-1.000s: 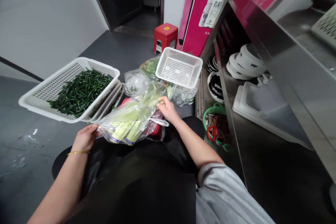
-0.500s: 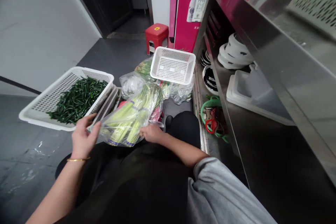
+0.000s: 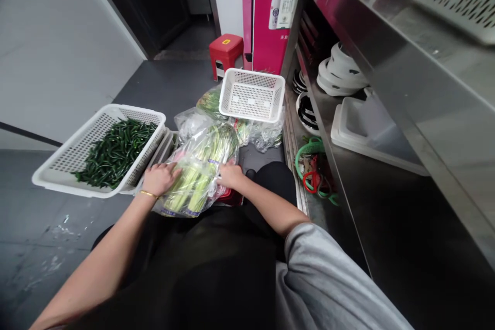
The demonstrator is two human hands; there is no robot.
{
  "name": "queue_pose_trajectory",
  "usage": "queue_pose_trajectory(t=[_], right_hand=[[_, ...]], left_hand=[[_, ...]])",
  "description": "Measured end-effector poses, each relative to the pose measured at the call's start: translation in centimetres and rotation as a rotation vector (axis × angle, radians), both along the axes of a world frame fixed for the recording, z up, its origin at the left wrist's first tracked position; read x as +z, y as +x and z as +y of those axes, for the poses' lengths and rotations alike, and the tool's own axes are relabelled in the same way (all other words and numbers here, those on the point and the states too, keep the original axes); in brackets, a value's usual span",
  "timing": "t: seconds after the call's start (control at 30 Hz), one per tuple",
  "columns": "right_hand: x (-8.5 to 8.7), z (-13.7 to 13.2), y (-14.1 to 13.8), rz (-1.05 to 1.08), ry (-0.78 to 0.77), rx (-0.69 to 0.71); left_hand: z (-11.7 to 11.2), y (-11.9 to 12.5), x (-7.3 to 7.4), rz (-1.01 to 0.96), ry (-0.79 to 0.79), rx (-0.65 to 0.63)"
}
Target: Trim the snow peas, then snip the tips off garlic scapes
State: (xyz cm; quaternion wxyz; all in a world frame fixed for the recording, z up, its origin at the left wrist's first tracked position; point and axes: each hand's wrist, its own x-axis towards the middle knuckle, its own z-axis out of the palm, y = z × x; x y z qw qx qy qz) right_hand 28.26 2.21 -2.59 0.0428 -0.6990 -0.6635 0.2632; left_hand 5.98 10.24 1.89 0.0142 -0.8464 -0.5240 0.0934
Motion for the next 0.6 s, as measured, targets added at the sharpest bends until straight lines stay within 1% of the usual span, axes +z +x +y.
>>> queue_pose_trajectory(t=[0.07, 0.1, 0.13, 0.17, 0.2, 0.23, 0.27, 0.33, 0.4, 0.5, 0.6], right_hand=[[-0.8, -0.5, -0.3, 0.03, -0.06, 0.046], [-0.9, -0.5, -0.2, 0.049, -0.069, 0.066], [-0.8, -0.4, 0.1, 0.072, -0.074, 0.086], [-0.6, -0.2, 0.6, 0.098, -0.082, 0.105], [-0.3, -0.1, 1.1, 0.126, -0.096, 0.125], [0.0, 0.0, 1.7, 0.154, -0.121, 0.144], [0.3, -0.1, 2.2, 0.179, -0.153, 0.16], [0.6, -0.6, 3.0, 0.21, -0.215, 0.176], [0.5, -1.2, 3.3, 0.2, -0.237, 0.154], [0.0, -1.9, 3.1, 0.15, -0.206, 0.07], [-0.3, -2.1, 2.3, 0.158, -0.169, 0.018]], left_hand=[[-1.3, -0.4, -0.1, -0.119, 0.081, -0.041], [-2.3, -0.2, -0.3, -0.214, 0.138, -0.102], [-3.3, 0.3, -0.5, -0.305, 0.172, -0.193], [-4.3, 1.0, -0.8, -0.372, 0.169, -0.305], [-5.2, 1.7, -1.1, -0.403, 0.132, -0.421], [-5.8, 2.5, -1.5, -0.399, 0.078, -0.519], [-6.1, 3.1, -1.8, -0.371, 0.031, -0.577], [-6.1, 3.9, -2.6, -0.302, -0.02, -0.608], [-5.4, 4.0, -3.2, -0.238, -0.04, -0.61], [-4.9, 3.4, -3.8, -0.202, -0.036, -0.591], [-5.3, 2.6, -4.0, -0.245, -0.013, -0.553]])
